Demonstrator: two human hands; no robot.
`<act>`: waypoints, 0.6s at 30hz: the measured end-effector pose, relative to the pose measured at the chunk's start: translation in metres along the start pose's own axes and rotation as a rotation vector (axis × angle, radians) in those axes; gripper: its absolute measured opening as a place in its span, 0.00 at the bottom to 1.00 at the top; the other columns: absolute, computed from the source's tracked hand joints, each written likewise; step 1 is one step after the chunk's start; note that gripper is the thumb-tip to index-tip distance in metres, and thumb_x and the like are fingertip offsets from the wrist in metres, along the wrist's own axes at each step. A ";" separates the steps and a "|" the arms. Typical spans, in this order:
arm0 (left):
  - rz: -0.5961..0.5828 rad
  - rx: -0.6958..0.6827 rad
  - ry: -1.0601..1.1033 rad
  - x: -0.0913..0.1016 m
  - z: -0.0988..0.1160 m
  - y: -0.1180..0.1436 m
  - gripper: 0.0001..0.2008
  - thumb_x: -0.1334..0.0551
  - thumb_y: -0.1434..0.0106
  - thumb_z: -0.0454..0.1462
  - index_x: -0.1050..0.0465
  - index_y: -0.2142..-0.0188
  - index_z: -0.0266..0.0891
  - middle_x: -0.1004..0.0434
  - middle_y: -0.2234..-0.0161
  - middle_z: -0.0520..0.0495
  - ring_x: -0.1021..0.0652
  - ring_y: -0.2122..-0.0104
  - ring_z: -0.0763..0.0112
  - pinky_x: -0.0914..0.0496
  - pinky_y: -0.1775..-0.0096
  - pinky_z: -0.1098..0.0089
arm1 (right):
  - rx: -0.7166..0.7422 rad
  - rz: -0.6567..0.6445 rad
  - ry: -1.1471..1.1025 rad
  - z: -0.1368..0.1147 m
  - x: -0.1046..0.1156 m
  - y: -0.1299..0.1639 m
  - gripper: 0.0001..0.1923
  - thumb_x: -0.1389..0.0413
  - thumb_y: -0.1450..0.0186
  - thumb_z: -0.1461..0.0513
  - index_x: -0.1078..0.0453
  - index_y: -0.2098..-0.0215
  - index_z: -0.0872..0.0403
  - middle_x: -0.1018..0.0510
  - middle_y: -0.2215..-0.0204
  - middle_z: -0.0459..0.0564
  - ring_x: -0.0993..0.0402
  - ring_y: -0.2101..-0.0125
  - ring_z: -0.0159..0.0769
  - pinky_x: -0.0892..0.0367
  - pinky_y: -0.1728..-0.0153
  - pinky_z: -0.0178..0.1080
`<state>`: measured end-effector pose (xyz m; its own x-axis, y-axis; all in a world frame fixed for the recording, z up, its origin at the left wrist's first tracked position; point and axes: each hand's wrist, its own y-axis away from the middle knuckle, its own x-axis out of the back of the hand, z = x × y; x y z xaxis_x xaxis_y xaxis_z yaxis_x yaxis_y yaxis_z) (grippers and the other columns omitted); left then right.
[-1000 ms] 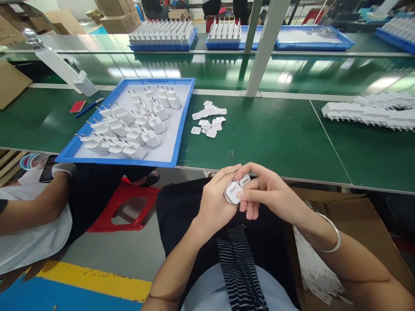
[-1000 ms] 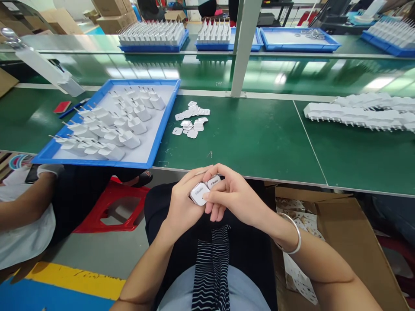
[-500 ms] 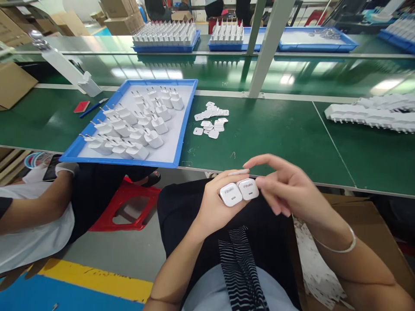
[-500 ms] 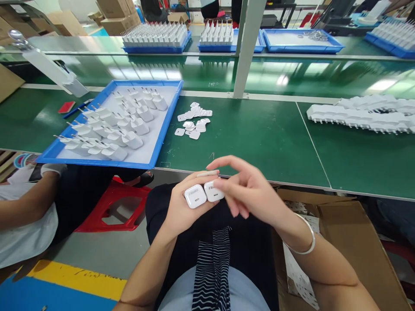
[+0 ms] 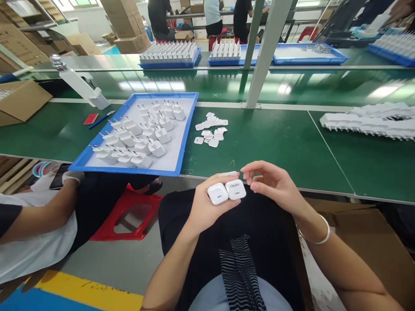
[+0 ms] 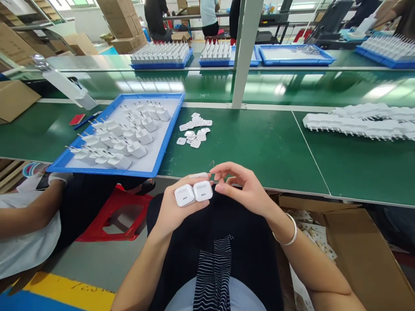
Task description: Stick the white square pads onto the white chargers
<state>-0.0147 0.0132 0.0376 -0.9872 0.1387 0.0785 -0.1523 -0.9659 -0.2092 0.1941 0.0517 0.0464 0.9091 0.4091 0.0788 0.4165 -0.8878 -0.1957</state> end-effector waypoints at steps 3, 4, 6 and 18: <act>0.045 -0.046 -0.051 -0.003 0.002 -0.003 0.19 0.26 0.46 0.32 0.19 0.54 0.42 0.17 0.52 0.42 0.17 0.52 0.61 0.23 0.47 0.60 | 0.268 0.079 0.205 0.000 -0.013 0.009 0.20 0.38 0.32 0.58 0.27 0.42 0.45 0.25 0.48 0.54 0.26 0.50 0.43 0.24 0.56 0.44; 0.050 -0.066 -0.056 -0.005 0.002 -0.003 0.19 0.26 0.46 0.32 0.19 0.54 0.42 0.16 0.52 0.43 0.17 0.52 0.62 0.23 0.47 0.61 | 0.371 0.117 0.314 -0.001 -0.018 0.012 0.23 0.39 0.31 0.58 0.30 0.38 0.45 0.27 0.43 0.56 0.28 0.46 0.47 0.25 0.51 0.49; 0.057 -0.102 -0.065 -0.007 0.003 -0.003 0.18 0.26 0.46 0.32 0.19 0.54 0.43 0.16 0.52 0.44 0.17 0.52 0.63 0.23 0.48 0.62 | 0.543 0.151 0.522 -0.002 -0.027 0.018 0.29 0.42 0.30 0.58 0.37 0.32 0.45 0.28 0.39 0.58 0.33 0.39 0.53 0.31 0.42 0.57; 0.113 -0.061 -0.140 -0.012 -0.001 -0.001 0.17 0.30 0.45 0.29 0.19 0.54 0.41 0.16 0.53 0.44 0.16 0.56 0.63 0.21 0.54 0.65 | 0.705 0.075 0.854 0.010 -0.040 0.022 0.20 0.40 0.32 0.60 0.27 0.42 0.55 0.24 0.41 0.64 0.32 0.37 0.57 0.31 0.42 0.59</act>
<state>-0.0028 0.0132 0.0358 -0.9826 -0.0059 0.1856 -0.0478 -0.9579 -0.2831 0.1663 0.0181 0.0292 0.7532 -0.1611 0.6378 0.5077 -0.4741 -0.7193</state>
